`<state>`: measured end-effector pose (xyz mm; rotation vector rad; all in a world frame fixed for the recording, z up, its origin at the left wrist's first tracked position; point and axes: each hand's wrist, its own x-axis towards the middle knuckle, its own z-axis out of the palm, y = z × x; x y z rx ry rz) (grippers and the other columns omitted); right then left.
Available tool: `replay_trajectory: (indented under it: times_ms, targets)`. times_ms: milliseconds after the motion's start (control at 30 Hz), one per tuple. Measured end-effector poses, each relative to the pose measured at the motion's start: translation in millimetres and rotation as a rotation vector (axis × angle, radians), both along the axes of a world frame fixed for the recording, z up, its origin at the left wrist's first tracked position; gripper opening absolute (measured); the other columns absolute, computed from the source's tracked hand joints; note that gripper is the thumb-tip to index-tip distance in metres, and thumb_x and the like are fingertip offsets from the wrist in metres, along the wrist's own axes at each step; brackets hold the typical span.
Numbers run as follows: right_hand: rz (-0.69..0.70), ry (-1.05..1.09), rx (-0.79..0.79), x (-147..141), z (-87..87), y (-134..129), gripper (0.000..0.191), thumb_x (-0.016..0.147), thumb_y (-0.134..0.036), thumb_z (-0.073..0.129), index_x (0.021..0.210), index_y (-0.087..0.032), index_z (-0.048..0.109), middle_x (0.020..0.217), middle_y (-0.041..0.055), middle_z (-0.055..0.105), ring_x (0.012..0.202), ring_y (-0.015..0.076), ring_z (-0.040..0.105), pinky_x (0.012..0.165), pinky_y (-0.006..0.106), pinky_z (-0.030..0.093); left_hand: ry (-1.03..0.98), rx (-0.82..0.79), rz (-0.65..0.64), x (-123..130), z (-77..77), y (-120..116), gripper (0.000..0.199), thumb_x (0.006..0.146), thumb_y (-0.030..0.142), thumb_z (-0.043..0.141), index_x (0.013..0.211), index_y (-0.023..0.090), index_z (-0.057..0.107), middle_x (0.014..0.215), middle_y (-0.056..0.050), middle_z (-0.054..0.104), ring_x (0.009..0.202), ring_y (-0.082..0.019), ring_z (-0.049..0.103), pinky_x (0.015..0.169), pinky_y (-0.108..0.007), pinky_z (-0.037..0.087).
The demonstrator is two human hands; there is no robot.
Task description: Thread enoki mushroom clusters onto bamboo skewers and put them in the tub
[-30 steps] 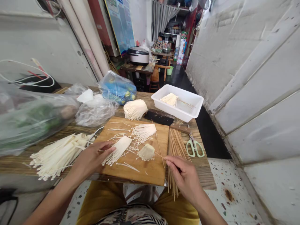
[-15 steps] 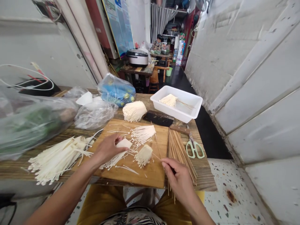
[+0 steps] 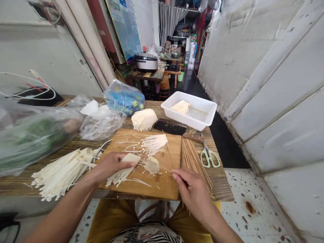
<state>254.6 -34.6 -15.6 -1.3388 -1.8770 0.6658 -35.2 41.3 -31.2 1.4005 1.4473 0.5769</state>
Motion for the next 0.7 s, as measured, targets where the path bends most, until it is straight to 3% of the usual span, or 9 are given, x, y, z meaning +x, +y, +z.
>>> replay_trajectory:
  times_ms: [167, 333, 467, 700]
  targets:
    - [0.1, -0.039, 0.025, -4.3, 8.2, 2.4, 0.022, 0.092, -0.023, 0.049, 0.102, -0.022, 0.068, 0.092, 0.0039, 0.072, 0.083, 0.0159, 0.067, 0.074, 0.025, 0.051, -0.432, -0.139, 0.169, -9.4, -1.3, -4.9, 0.032, 0.059, 0.038, 0.08, 0.081, 0.015, 0.074, 0.077, -0.005, 0.075, 0.069, -0.018, 0.066, 0.067, -0.027, 0.05]
    - [0.179, -0.115, 0.033, -13.7, 16.9, 5.3, 0.025, 0.094, -0.021, 0.045, 0.105, -0.021, 0.067, 0.089, 0.0043, 0.07, 0.078, 0.0149, 0.066, 0.07, 0.024, 0.05, -0.651, -0.246, 0.253, -8.6, 6.7, -11.2, 0.038, 0.051, 0.034, 0.087, 0.081, 0.015, 0.073, 0.071, -0.004, 0.074, 0.065, -0.015, 0.067, 0.065, -0.024, 0.053]
    - [0.236, -0.152, 0.096, -17.8, 23.7, 8.7, 0.03, 0.094, -0.016, 0.04, 0.107, -0.021, 0.066, 0.08, 0.0034, 0.067, 0.07, 0.0132, 0.063, 0.062, 0.022, 0.046, -0.707, -0.267, 0.269, -3.2, 16.0, -15.8, 0.035, 0.051, 0.029, 0.087, 0.08, 0.015, 0.073, 0.077, -0.006, 0.075, 0.069, -0.016, 0.069, 0.067, -0.024, 0.055]
    - [0.253, -0.206, 0.088, -17.0, 28.5, 11.5, 0.031, 0.093, -0.014, 0.04, 0.11, -0.023, 0.065, 0.077, 0.0016, 0.064, 0.071, 0.0137, 0.061, 0.062, 0.023, 0.044, -0.69, -0.264, 0.253, 2.3, 23.0, -20.0, 0.032, 0.055, 0.029, 0.085, 0.08, 0.014, 0.074, 0.076, -0.006, 0.075, 0.07, -0.017, 0.069, 0.066, -0.024, 0.055]
